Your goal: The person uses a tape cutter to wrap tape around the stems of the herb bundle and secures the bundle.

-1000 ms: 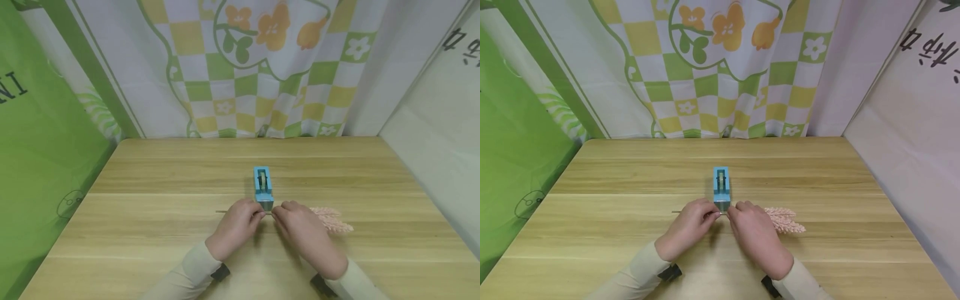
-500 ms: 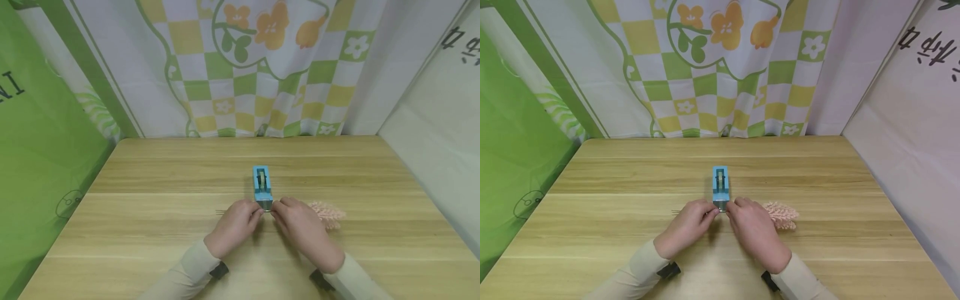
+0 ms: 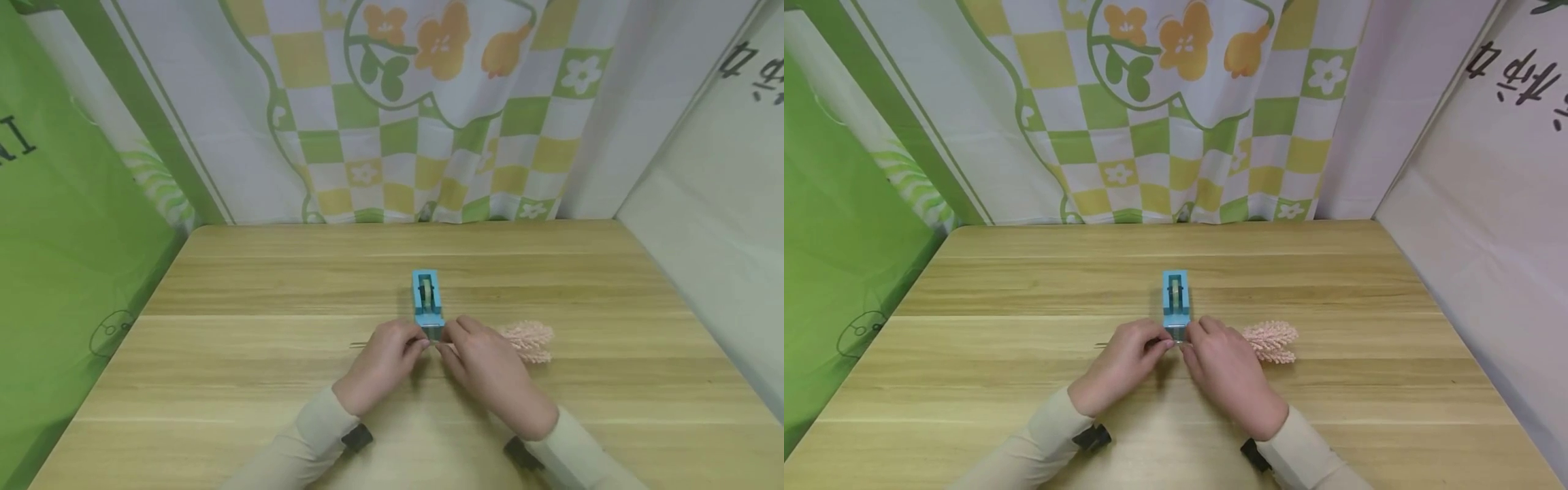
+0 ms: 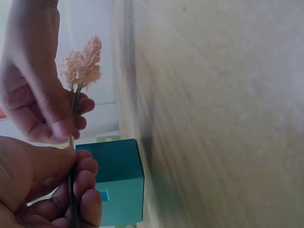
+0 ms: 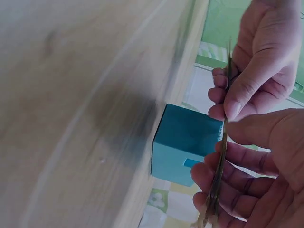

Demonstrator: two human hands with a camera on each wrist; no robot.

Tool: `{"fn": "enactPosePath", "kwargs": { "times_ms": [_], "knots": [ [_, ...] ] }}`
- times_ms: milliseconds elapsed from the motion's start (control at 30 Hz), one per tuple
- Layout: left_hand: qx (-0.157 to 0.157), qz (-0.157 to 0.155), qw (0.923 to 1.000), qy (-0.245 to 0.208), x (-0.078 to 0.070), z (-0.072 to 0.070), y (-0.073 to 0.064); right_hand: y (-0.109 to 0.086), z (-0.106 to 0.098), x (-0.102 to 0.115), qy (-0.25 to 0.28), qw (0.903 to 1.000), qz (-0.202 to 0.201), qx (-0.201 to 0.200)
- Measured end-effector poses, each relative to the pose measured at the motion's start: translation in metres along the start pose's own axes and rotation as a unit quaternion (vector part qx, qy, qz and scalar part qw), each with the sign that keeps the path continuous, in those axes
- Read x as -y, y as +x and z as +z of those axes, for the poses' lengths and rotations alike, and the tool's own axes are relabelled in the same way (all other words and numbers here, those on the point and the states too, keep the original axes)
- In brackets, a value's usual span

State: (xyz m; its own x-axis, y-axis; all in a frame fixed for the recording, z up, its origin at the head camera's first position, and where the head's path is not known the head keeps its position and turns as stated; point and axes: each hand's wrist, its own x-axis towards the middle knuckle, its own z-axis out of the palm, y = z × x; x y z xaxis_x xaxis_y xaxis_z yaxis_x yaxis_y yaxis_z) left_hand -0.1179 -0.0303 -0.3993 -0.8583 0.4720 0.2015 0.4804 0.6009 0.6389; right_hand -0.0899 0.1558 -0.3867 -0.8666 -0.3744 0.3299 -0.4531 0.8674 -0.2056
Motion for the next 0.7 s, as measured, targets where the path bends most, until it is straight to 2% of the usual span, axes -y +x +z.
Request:
{"fn": "enactPosePath", "kwargs": {
  "times_ms": [133, 200, 433, 700],
  "knots": [
    [0.0, 0.001, 1.0, -0.008, 0.002, 0.001, 0.001, 0.004, 0.0, 0.003, 0.026, 0.9995, 0.018, 0.005],
    [0.001, 0.0, 0.9999, -0.011, 0.002, 0.002, 0.001, 0.006, 0.0, 0.005, 0.038, 0.9983, 0.039, 0.02],
    [-0.004, 0.011, 0.9998, -0.017, 0.003, 0.004, 0.002, 0.015, 0.0, 0.009, 0.096, 0.9849, 0.129, 0.066],
    [0.0, 0.01, 0.9997, -0.02, 0.004, 0.005, 0.002, 0.02, 0.006, 0.005, 0.171, 0.9728, 0.134, 0.079]
  ]
}}
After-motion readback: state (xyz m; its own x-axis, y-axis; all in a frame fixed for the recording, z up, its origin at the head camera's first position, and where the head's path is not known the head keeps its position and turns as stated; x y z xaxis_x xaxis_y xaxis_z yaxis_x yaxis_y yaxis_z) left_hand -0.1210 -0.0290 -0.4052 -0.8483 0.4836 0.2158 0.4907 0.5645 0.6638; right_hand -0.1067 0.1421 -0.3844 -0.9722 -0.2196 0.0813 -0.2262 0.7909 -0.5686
